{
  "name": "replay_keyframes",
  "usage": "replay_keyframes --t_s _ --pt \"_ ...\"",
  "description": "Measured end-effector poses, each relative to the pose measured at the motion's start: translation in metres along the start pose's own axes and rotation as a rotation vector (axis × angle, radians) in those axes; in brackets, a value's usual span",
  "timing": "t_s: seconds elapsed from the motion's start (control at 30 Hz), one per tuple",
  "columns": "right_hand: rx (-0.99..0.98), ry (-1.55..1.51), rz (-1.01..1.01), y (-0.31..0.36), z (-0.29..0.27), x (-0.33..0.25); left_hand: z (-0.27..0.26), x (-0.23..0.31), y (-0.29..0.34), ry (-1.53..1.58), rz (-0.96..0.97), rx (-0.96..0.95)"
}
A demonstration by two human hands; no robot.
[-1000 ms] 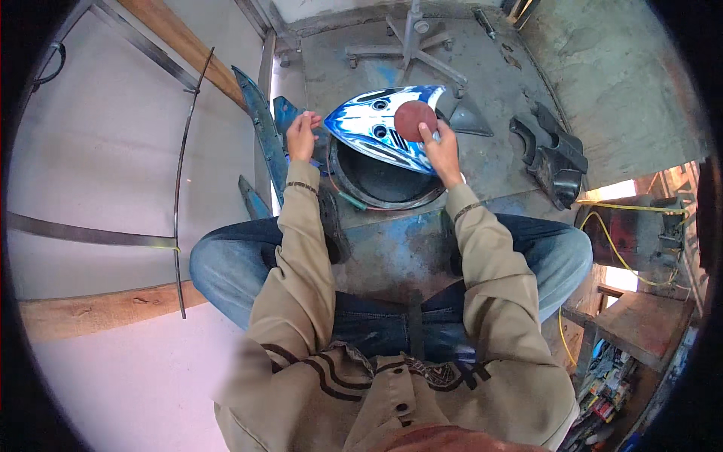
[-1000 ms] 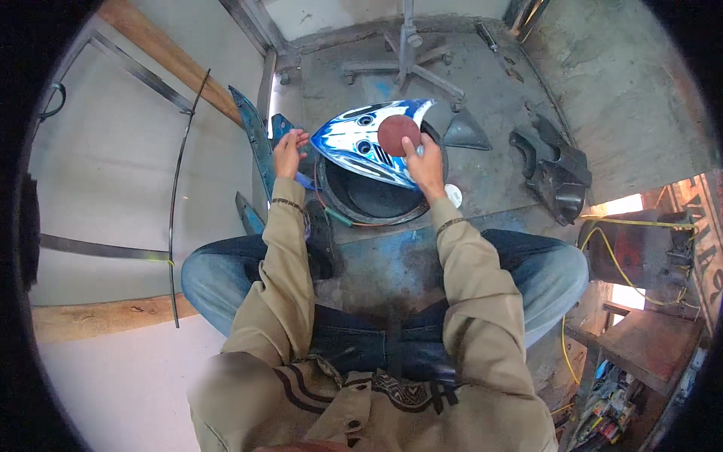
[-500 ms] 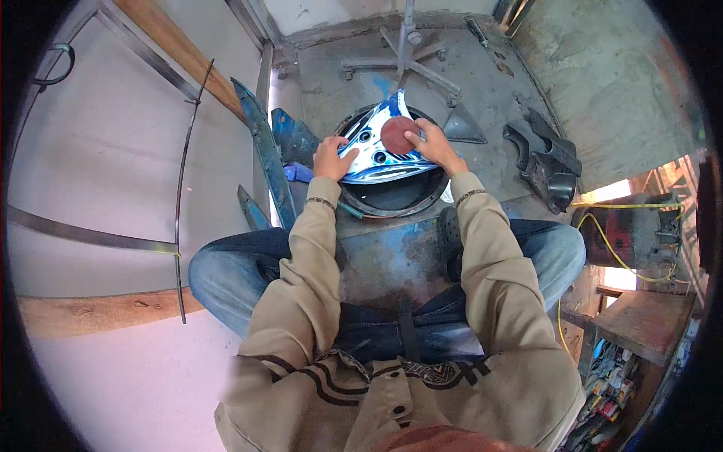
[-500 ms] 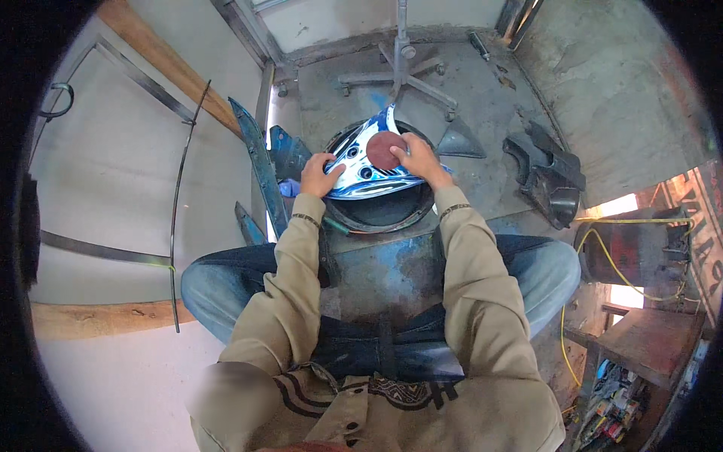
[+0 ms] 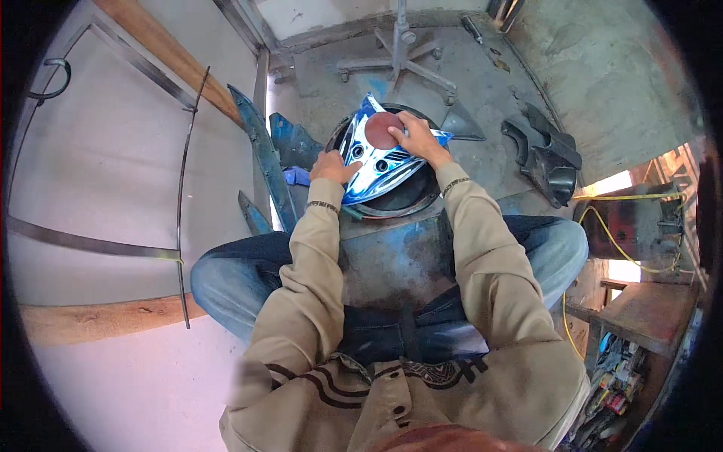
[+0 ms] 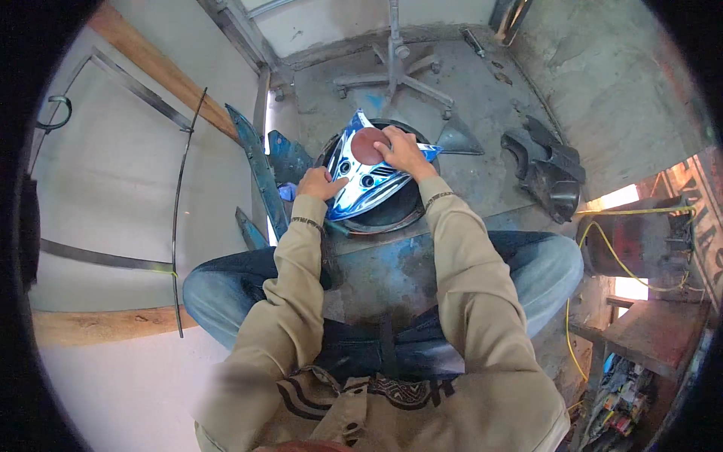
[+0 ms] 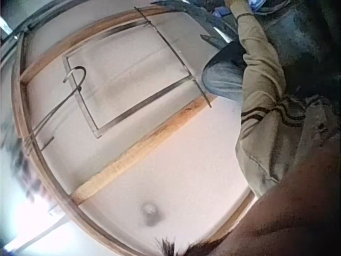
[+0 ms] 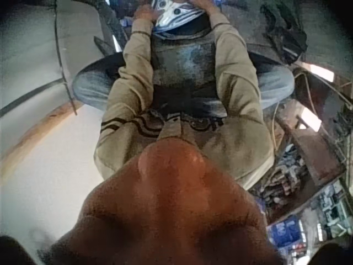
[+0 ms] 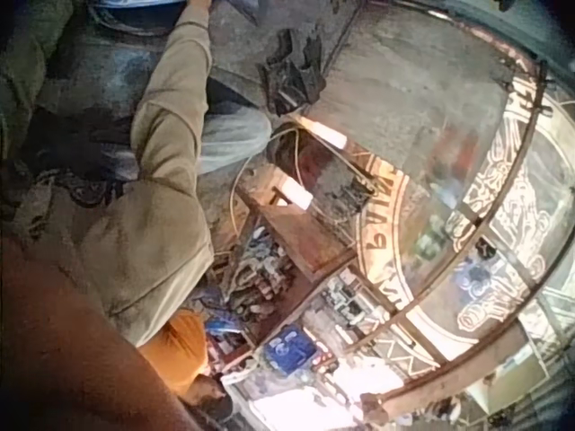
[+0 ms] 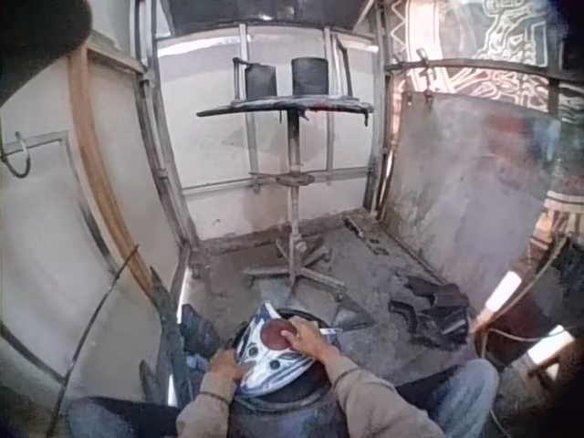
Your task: The person sands a blue and white motorcycle helmet part using a circular sanding pad, periodically dipping both the pad and the part into a bucket of water placed between their legs.
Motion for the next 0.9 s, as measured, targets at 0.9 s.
replay_keyframes --t_s 0.9 --pt "0.158 0.274 -0.135 0.131 -0.013 -0.058 0.035 0.031 0.035 0.1 0.325 0.233"
Point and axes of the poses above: each hand's wrist, its own y-axis away from the middle knuckle, its own z-axis out of the palm, x = y × z, the point moved 7 cm from there along -y, towards the middle knuckle, and after that the axes turned 11 degrees about y, right-handed, at the moved point
